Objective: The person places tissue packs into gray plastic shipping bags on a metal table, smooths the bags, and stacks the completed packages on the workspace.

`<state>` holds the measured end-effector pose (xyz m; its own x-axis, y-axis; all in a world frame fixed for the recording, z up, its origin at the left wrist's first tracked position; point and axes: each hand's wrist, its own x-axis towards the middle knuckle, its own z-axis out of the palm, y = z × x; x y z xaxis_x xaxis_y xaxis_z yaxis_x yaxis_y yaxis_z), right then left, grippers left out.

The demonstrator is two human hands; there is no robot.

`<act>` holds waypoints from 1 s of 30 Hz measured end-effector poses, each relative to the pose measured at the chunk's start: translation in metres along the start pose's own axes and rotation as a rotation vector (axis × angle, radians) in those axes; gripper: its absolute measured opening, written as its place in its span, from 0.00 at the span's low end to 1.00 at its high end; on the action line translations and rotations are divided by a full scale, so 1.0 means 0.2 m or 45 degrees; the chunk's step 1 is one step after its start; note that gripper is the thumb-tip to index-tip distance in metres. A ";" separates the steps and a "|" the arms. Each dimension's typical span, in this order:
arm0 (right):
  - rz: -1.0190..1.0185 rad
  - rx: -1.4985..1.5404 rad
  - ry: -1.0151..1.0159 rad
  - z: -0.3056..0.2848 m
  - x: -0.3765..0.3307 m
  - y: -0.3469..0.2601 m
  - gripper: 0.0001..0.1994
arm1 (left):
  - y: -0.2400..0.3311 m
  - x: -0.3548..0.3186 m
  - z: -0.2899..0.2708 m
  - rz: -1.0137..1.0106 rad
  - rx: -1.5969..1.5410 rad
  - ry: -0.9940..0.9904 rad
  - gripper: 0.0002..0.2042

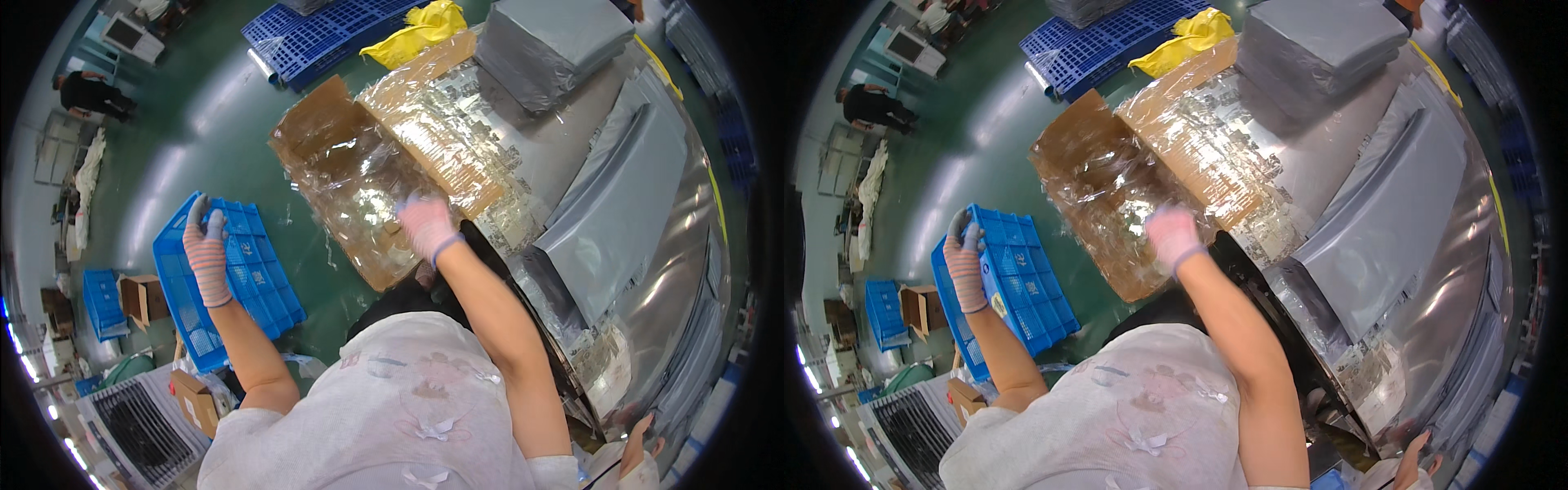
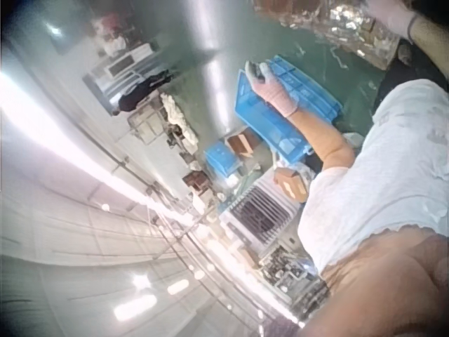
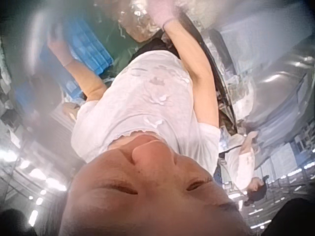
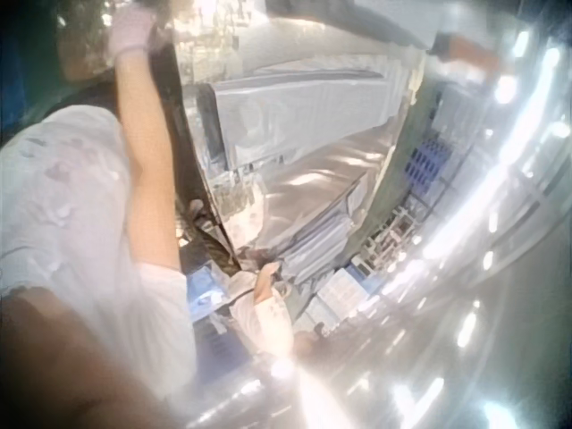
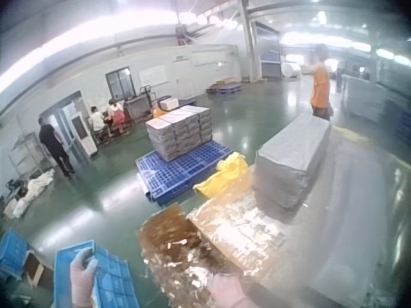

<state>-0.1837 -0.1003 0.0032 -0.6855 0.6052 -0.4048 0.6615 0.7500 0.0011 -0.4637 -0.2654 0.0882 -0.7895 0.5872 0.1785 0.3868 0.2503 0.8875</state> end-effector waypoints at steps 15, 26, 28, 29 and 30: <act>1.198 0.651 -0.654 1.35 -1.58 -0.06 0.23 | 0.26 0.04 0.65 0.279 0.109 -0.700 0.16; 1.992 1.281 0.012 1.45 -2.03 0.17 0.10 | 0.88 -0.64 1.77 0.809 -0.088 -1.636 0.19; 1.967 1.351 0.659 1.22 -2.00 0.32 0.11 | 0.93 -0.88 2.02 1.428 0.134 -1.514 0.23; 1.904 1.377 0.891 1.17 -1.99 0.41 0.14 | 0.93 -1.01 2.09 1.607 0.211 -1.483 0.28; 1.889 1.279 0.932 1.13 -1.95 0.50 0.16 | 0.91 -1.12 2.22 1.821 0.306 -1.520 0.35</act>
<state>0.2184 -0.3214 -0.0461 0.7006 0.6923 -0.1725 0.4682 -0.6286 -0.6211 -0.0058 -0.0094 0.0217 0.8109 0.5539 0.1887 0.5008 -0.8237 0.2658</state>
